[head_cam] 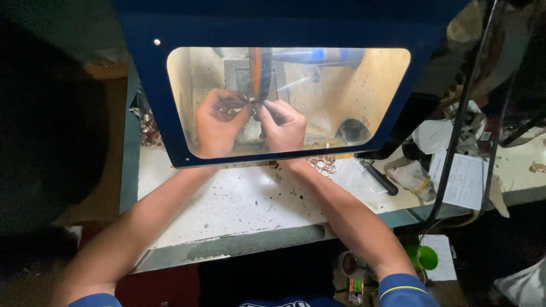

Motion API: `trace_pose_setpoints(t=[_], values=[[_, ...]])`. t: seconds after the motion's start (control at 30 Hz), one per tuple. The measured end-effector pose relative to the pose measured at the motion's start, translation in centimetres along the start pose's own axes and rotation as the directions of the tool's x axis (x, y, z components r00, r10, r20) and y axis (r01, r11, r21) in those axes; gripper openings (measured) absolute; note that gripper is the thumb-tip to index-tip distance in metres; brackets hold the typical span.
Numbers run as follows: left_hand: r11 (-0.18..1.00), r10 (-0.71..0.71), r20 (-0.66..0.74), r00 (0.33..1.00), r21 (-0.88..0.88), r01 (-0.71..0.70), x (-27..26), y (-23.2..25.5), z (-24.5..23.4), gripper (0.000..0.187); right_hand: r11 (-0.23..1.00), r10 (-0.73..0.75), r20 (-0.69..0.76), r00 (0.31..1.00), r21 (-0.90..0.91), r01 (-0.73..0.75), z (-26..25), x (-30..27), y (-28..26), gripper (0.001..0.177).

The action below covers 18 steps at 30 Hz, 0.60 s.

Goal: The person polishes jewelry rings using a bench lathe with a polishing wheel inside a protective enclosure, then removes the rings and places them into a small plastic bag.

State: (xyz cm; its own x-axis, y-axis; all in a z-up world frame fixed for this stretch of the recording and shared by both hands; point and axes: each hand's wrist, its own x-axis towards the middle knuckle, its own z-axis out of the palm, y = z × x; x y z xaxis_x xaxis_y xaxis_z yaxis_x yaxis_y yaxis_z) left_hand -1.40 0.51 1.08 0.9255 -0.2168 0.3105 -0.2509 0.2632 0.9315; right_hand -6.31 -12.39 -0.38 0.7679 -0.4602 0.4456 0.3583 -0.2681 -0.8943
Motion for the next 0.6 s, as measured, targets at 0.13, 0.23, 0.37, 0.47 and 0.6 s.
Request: trace_pose_setpoints(t=[0.13, 0.23, 0.37, 0.47, 0.6], values=[[0.989, 0.107, 0.015, 0.994, 0.106, -0.108, -0.4, 0.9, 0.4, 0.022, 0.977, -0.181, -0.008, 0.984, -0.116, 0.179, -0.7, 0.2, -0.7, 0.01], [0.943, 0.267, 0.035, 0.963, 0.197, -0.269, -0.5, 0.2, 0.2, 0.022, 0.907, -0.352, 0.038, 0.935, -0.232, 0.351, -1.1, 0.1, -1.1, 0.01], [0.974, 0.186, 0.03, 0.982, 0.123, -0.189, -0.3, -0.2, 0.6, 0.023, 0.969, -0.213, 0.038, 0.976, -0.118, 0.216, -1.5, 0.3, 0.4, 0.011], [0.998, 0.038, 0.017, 0.999, 0.054, -0.039, 0.2, -1.2, 0.8, 0.025, 0.999, -0.028, 0.052, 0.998, -0.03, 0.029, -1.7, 0.4, 1.7, 0.015], [0.993, -0.114, -0.015, 0.993, 0.042, 0.114, 0.7, -1.3, 0.8, 0.029, 0.995, 0.072, 0.04, 0.997, -0.069, -0.069, -1.7, 0.7, 1.8, 0.015]])
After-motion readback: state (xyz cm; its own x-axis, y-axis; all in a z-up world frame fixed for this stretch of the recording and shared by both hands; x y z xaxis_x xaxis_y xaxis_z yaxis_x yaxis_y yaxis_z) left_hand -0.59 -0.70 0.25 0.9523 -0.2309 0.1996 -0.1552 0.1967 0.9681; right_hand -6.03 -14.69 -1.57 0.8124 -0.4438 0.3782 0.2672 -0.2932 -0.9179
